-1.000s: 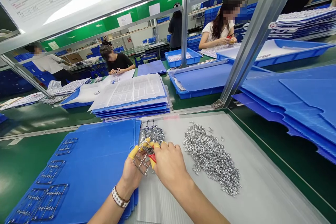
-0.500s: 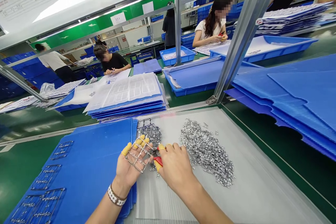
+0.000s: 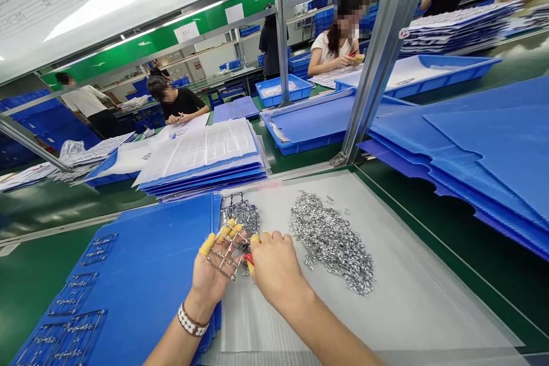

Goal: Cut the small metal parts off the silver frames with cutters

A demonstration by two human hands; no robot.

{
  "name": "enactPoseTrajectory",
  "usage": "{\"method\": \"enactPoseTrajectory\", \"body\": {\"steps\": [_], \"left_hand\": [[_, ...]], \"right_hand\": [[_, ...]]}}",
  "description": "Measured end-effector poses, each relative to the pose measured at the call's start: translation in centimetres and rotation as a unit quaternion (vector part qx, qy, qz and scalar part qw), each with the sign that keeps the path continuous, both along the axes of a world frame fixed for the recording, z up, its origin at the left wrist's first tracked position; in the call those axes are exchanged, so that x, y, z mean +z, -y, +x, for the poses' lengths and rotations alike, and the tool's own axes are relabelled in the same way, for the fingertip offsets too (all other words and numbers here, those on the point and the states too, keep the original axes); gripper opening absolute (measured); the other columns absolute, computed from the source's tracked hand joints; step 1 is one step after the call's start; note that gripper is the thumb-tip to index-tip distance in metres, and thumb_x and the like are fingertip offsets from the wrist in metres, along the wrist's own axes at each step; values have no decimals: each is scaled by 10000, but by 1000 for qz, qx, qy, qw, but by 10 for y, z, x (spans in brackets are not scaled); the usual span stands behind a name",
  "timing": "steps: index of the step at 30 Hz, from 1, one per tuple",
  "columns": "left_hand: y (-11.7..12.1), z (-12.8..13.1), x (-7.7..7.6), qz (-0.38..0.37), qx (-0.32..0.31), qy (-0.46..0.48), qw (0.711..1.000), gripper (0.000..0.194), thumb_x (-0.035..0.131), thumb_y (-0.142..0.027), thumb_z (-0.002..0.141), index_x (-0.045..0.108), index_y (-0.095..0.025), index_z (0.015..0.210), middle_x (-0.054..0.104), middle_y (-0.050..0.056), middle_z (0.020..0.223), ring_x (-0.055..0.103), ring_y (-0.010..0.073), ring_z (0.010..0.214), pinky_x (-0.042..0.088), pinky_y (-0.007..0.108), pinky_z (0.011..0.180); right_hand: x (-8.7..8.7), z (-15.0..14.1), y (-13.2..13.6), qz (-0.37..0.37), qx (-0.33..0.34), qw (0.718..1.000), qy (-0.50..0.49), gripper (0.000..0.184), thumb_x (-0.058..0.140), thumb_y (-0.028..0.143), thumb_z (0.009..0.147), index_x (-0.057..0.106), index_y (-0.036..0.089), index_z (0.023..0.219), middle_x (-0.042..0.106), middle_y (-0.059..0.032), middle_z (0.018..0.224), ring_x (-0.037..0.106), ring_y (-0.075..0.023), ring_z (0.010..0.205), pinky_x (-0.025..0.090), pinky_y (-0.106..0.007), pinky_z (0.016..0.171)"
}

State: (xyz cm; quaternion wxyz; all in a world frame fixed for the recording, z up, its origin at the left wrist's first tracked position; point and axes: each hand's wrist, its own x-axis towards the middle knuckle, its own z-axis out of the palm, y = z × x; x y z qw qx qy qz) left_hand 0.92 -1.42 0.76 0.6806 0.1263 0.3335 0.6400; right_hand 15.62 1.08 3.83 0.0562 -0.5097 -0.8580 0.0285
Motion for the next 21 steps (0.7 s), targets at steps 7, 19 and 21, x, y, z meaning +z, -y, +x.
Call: {"method": "enactPoseTrajectory", "body": {"steps": [7,19,21], "left_hand": [[1,-7,6,13,-3,19,1000,387,430,-385,923,633,-178,1180,586,115,1298,519,287,1194,508,381,808],[-4,0,8,9,44,17,999,368,462,-371,908,668,-152,1120,616,120,1248,512,293,1214,484,383,901],[-4,1,6,10,47,6,999,367,469,-368,904,663,-158,1134,611,118,1258,514,293,1211,490,377,876]], "right_hand": [[6,4,5,3,-6,1000,-2,195,626,238,796,653,184,982,674,-82,878,603,-271,866,369,-373,720],[1,-6,18,-20,16,998,-61,219,602,301,815,638,226,1018,674,-61,912,554,-262,896,308,-371,731],[0,-6,17,-28,15,998,-56,221,600,301,814,638,222,1016,673,-63,920,555,-270,903,309,-378,732]]}}
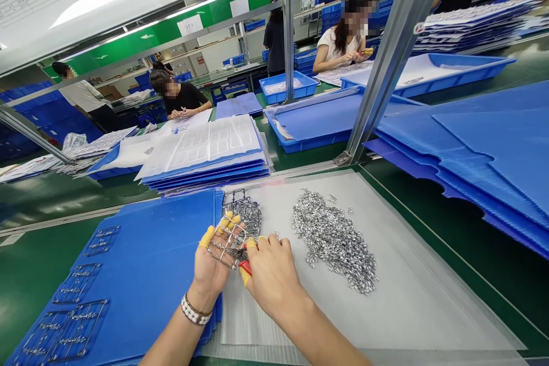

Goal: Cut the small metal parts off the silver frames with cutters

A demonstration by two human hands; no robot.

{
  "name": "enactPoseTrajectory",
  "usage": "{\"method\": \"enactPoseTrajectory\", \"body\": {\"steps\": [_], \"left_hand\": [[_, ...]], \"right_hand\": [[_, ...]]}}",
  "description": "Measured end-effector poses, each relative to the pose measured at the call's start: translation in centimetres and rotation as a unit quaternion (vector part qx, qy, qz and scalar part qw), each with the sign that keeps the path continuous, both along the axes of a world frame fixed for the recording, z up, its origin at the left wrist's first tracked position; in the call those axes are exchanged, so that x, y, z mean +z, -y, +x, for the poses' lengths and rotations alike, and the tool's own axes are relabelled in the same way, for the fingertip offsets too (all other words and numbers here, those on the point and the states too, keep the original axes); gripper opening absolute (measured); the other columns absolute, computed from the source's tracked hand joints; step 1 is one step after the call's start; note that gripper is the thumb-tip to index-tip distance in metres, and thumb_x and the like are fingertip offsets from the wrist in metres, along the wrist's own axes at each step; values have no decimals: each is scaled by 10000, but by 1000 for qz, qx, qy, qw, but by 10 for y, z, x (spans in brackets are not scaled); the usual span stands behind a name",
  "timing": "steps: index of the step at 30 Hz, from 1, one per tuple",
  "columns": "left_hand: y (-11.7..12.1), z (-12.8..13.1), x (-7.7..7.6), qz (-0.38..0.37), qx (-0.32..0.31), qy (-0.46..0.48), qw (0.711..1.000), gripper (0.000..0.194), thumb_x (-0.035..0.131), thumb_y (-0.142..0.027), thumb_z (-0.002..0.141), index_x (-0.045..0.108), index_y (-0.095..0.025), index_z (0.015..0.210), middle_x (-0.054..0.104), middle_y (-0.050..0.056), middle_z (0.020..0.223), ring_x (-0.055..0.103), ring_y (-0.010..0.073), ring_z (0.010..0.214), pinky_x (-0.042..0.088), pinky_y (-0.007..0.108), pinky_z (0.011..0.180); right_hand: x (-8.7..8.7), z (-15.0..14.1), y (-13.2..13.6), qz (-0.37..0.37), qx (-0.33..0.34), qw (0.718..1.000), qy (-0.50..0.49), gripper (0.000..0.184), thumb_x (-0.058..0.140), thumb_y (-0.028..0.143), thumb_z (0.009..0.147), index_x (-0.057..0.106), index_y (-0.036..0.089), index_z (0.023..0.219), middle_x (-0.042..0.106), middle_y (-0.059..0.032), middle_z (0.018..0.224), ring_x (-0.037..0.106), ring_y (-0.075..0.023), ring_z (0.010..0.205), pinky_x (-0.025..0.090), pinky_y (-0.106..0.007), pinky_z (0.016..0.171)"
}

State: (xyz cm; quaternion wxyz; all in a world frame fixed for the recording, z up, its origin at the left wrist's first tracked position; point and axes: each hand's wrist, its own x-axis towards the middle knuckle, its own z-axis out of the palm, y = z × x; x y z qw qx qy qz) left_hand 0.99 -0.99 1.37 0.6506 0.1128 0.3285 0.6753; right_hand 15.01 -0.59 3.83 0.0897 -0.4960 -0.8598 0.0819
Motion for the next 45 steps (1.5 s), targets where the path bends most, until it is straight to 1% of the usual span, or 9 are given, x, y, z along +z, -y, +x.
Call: {"method": "enactPoseTrajectory", "body": {"steps": [14,20,23,26,30,32,34,38,45], "left_hand": [[0,0,-6,-1,-2,-32,999,367,497,-374,887,661,-165,1140,609,123,1256,537,276,1165,508,315,731],[4,-6,-2,67,-16,-135,988,464,410,-446,922,565,-214,1293,553,118,1334,472,316,1246,487,441,886],[9,-3,-1,159,-8,-366,917,450,403,-420,937,528,-252,1335,518,98,1377,435,303,1281,395,478,1015],[14,0,2,272,-36,-591,759,497,454,-376,922,443,-255,1404,479,105,1407,395,297,1305,288,499,1097],[22,-6,2,319,-31,-679,661,650,501,-438,890,293,-256,1479,323,120,1511,258,322,1391,192,538,1134],[26,-14,0,271,10,-657,703,667,505,-501,878,303,-278,1473,202,91,1568,161,332,1429,139,536,1148],[28,-21,-1,188,43,-561,805,633,457,-544,890,321,-308,1462,178,61,1579,176,327,1427,200,512,1133],[24,-27,-1,19,-46,-207,977,658,369,-614,895,313,-285,1462,422,123,1453,474,330,1252,384,490,1005],[5,-23,-1,-11,-131,53,990,672,453,-601,867,360,-245,1429,663,129,1111,650,338,987,436,502,892]], "right_hand": [[1,-4,-1,-23,18,999,34,213,616,182,774,651,196,983,680,-90,885,619,-272,867,387,-369,729],[-6,15,-10,-119,-29,979,-162,245,587,294,797,645,202,1017,685,-72,938,618,-261,898,430,-383,780],[-11,14,-19,-256,-71,873,-410,316,565,436,812,612,202,1020,678,-39,914,622,-206,815,467,-329,711],[-13,4,-25,-302,-86,763,-565,373,619,493,767,596,184,975,673,-40,903,620,-190,795,480,-301,680],[-11,-3,-26,-284,-76,746,-597,338,669,434,734,590,187,950,673,-38,896,633,-191,809,508,-303,717],[-12,-3,-23,-222,-64,790,-568,269,632,390,779,589,194,959,671,-39,880,635,-181,773,519,-304,708],[-15,-3,-17,-98,-18,848,-520,180,566,280,831,585,205,992,661,-42,875,622,-176,761,519,-310,699],[-23,-15,-1,123,185,892,-393,270,442,41,805,562,205,982,633,-54,869,565,-185,787,500,-369,757],[-27,-22,19,54,273,926,-254,387,497,31,723,550,200,1067,631,-63,971,550,-235,958,447,-435,909]]}}
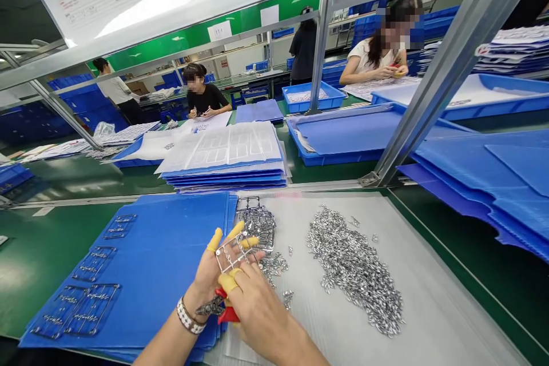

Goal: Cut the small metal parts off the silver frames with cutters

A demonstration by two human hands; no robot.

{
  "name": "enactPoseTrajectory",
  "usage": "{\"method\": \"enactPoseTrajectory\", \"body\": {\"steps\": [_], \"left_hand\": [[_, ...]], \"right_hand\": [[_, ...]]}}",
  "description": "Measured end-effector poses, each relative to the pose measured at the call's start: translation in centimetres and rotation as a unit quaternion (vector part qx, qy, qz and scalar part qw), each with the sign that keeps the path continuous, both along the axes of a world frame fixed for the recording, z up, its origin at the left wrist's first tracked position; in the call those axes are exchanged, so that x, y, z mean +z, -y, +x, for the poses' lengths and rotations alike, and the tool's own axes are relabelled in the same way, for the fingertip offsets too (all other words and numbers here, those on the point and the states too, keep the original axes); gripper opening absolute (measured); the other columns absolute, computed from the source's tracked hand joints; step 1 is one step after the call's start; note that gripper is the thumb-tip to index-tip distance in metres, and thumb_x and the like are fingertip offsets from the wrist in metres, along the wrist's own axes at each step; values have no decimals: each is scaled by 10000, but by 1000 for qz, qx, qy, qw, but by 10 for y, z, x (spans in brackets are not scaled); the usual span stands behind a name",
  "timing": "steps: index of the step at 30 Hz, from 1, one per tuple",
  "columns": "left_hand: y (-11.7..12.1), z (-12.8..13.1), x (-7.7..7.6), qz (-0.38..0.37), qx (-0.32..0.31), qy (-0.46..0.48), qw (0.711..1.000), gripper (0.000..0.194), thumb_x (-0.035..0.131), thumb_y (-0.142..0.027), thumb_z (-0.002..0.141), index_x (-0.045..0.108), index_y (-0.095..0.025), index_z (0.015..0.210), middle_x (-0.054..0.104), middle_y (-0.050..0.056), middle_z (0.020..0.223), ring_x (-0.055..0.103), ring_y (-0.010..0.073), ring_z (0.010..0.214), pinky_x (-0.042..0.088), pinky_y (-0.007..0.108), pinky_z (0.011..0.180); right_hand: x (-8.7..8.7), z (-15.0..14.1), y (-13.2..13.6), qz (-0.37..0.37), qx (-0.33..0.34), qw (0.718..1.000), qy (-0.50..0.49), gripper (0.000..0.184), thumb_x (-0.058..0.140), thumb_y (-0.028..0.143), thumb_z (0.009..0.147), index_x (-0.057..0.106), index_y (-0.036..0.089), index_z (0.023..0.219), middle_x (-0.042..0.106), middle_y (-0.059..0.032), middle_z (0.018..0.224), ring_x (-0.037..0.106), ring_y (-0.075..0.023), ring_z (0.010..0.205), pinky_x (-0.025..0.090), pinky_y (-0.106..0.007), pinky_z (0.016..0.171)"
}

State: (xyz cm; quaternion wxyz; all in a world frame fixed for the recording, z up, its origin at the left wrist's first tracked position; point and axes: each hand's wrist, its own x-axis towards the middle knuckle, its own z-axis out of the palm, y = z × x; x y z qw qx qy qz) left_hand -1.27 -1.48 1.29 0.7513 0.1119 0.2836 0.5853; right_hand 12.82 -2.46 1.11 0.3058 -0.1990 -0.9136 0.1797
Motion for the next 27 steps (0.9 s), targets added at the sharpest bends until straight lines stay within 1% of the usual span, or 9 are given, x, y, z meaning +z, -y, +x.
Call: {"method": "enactPoseTrajectory", "body": {"steps": [2,3,5,7,9,11,14,21,27], "left_hand": [[-3,1,-1,1,5,7,1000,635,462,-579,873,442,-194,1378,677,138,1079,654,318,966,457,462,863],[-4,2,-2,0,12,8,1000,618,463,-572,875,478,-176,1350,680,141,1078,656,302,952,468,436,842],[-5,3,-3,-8,31,0,999,590,466,-567,875,529,-167,1304,679,136,1103,658,269,917,486,388,793],[-5,5,-4,-20,46,-23,998,572,470,-562,877,557,-167,1281,675,129,1133,655,252,904,492,364,768],[-5,7,-6,-29,55,-47,997,567,473,-561,876,582,-156,1257,676,130,1141,649,259,935,489,367,800],[-5,9,-8,-29,61,-61,996,562,469,-561,879,604,-147,1234,681,129,1135,635,272,992,474,376,859],[-5,10,-10,-16,64,-67,996,560,445,-563,890,620,-144,1217,680,124,1140,616,280,1049,447,382,918],[-4,9,-9,-1,76,-95,993,525,464,-527,895,609,-166,1249,696,101,1110,602,269,1080,422,373,954],[-3,9,-10,-6,90,-119,989,536,468,-539,889,593,-187,1274,691,91,1119,614,260,1046,431,373,938]], "right_hand": [[5,7,-2,-31,-22,999,-5,475,550,96,753,493,191,1215,628,-77,1031,552,-236,986,455,-414,902],[8,10,-5,-43,-50,998,-5,481,566,133,777,477,188,1246,626,-85,1051,554,-237,990,460,-407,891],[12,14,-12,-54,-131,989,29,404,585,207,816,515,186,1213,632,-96,1044,566,-248,958,468,-410,848],[16,14,-21,-56,-201,973,103,312,606,257,822,578,186,1124,647,-95,985,579,-268,911,463,-426,806],[18,10,-28,-55,-230,956,172,269,616,287,819,612,187,1068,654,-91,943,588,-279,879,453,-427,775],[19,5,-32,-56,-235,948,208,247,605,307,828,623,191,1045,656,-89,939,591,-284,882,441,-421,763],[20,0,-33,-55,-235,943,227,230,598,328,837,626,197,1024,657,-82,934,592,-280,885,423,-405,752],[24,-2,-32,-19,-237,942,238,196,621,340,825,625,201,962,657,-83,908,598,-274,879,405,-380,729],[32,-4,-33,-60,-227,936,262,250,601,353,828,632,195,1020,672,-92,947,615,-279,885,422,-386,735]]}}
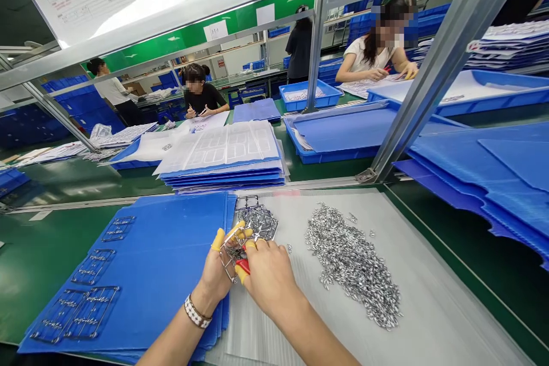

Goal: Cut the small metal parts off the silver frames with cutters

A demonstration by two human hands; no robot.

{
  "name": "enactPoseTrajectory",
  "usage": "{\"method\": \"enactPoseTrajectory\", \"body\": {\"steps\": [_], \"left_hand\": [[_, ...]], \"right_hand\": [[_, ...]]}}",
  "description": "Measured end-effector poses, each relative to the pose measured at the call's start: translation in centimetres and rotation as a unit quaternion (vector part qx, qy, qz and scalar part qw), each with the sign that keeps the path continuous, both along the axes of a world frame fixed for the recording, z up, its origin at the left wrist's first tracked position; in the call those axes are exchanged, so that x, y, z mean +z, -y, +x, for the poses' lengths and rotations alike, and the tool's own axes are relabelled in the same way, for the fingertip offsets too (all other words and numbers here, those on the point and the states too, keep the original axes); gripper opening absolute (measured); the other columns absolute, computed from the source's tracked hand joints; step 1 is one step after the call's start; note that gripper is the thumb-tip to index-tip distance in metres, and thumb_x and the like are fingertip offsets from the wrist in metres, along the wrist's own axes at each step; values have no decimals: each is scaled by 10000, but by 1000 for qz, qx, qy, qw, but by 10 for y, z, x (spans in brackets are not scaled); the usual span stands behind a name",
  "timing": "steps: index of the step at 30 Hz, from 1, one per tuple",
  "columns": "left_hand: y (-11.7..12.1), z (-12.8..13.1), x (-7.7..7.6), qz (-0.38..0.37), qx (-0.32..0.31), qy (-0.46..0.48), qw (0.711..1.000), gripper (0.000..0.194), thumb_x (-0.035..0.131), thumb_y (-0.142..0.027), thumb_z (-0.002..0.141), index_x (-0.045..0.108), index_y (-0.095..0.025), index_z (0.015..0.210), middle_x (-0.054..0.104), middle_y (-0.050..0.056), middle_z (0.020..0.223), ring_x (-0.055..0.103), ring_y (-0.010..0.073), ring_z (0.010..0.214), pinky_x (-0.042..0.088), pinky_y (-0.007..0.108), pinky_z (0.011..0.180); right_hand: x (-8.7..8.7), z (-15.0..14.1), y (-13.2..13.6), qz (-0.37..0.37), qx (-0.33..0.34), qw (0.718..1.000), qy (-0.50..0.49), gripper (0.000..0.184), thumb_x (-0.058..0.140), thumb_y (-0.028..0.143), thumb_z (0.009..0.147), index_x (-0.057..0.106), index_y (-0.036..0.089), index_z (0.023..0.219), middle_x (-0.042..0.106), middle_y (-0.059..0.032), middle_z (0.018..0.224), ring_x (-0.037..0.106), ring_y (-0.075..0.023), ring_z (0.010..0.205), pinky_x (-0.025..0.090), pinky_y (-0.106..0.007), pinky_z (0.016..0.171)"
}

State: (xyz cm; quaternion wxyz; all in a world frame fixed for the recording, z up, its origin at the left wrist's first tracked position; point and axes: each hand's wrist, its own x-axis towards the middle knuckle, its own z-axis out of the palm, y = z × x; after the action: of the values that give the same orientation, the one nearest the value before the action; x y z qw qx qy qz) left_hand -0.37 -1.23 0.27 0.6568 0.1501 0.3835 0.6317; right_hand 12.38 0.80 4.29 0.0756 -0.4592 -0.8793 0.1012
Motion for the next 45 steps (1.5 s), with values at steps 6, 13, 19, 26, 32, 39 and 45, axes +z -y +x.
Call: {"method": "enactPoseTrajectory", "body": {"steps": [6,13,19,26,32,39,45], "left_hand": [[0,-2,-1,11,4,14,1000,530,464,-529,894,617,-157,1239,694,106,1104,607,261,1060,418,370,961],[2,-1,-2,29,16,-11,999,502,468,-505,903,610,-171,1250,686,98,1132,590,259,1093,414,366,969],[5,-5,1,-7,-29,25,999,531,436,-557,895,634,-180,1214,660,103,1185,607,236,1017,487,316,780],[4,3,4,-23,-31,26,999,504,430,-534,905,657,-165,1163,665,110,1128,598,214,929,492,298,702],[5,6,-3,-37,-8,-18,999,496,458,-532,896,639,-187,1202,628,104,1214,559,239,1068,479,284,724],[6,4,-2,-38,-3,-34,999,517,454,-549,890,634,-192,1218,606,104,1262,523,259,1155,470,299,800],[4,3,-5,-39,-1,-29,999,522,450,-553,891,628,-194,1226,609,102,1250,517,254,1153,467,288,767]], "right_hand": [[1,-2,1,0,2,1000,6,287,595,330,835,630,185,1080,679,-101,957,628,-274,888,442,-386,747],[5,-3,5,16,4,999,38,390,623,239,806,612,155,1186,688,-110,957,638,-274,885,455,-373,735],[5,10,0,30,-25,999,32,287,626,266,808,646,193,1085,687,-91,928,631,-257,873,431,-347,723],[3,17,-12,28,-47,998,36,183,591,296,828,650,182,959,679,-95,901,623,-269,883,414,-352,714],[2,17,-13,23,-48,998,41,135,588,247,815,649,175,912,680,-98,891,632,-274,884,428,-362,714],[-1,18,-14,29,-41,998,26,175,577,308,841,641,183,945,678,-97,908,630,-279,897,424,-373,731],[-2,16,-13,21,-43,998,32,167,587,296,820,641,181,930,674,-95,907,622,-269,894,411,-359,729]]}}
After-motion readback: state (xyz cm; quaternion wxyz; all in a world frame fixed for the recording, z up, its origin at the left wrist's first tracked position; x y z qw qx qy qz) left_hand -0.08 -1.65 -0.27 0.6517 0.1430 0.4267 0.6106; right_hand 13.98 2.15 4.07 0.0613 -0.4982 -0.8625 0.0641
